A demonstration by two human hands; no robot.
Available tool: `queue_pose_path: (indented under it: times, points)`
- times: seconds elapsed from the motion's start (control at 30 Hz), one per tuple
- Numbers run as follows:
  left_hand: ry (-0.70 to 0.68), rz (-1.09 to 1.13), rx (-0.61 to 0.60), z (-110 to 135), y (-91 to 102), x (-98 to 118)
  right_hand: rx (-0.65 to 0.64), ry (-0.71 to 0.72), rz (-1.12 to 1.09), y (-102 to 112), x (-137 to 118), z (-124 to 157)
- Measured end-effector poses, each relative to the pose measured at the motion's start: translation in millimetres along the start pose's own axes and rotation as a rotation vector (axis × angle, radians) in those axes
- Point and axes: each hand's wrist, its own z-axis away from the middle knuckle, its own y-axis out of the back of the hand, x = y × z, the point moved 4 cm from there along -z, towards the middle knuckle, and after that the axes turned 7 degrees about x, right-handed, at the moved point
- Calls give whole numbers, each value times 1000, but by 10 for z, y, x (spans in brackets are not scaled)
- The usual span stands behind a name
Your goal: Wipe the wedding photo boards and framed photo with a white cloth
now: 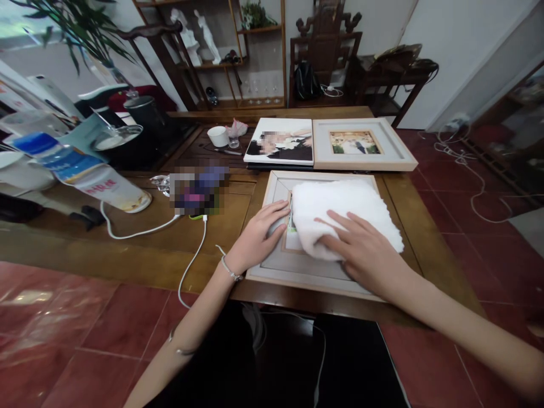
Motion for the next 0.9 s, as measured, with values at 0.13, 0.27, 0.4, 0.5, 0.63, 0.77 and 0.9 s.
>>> queue_pose_path:
  times: [0.13,0.27,0.4,0.5,0.63,0.77,0.9]
  points:
    - [14,13,-6,2,-1,6,104,-55,42,-104,264,-190]
    - [19,19,-3,-2,4,10,205,-111,31,-76,486,-373]
    - [17,28,-3,-3,8,11,301,-105,81,-42,631,-499]
    - [28,25,-10,-2,6,9,198,-87,112,-134,683,-523]
    - [31,21,-13,-3,5,9,33,-41,120,-244,622,-440]
    - [26,27,-22,-4,7,9,35,-7,79,-188,484,-286]
    - [15,31,-19,0,11,9,31,80,-4,-93,381,-119]
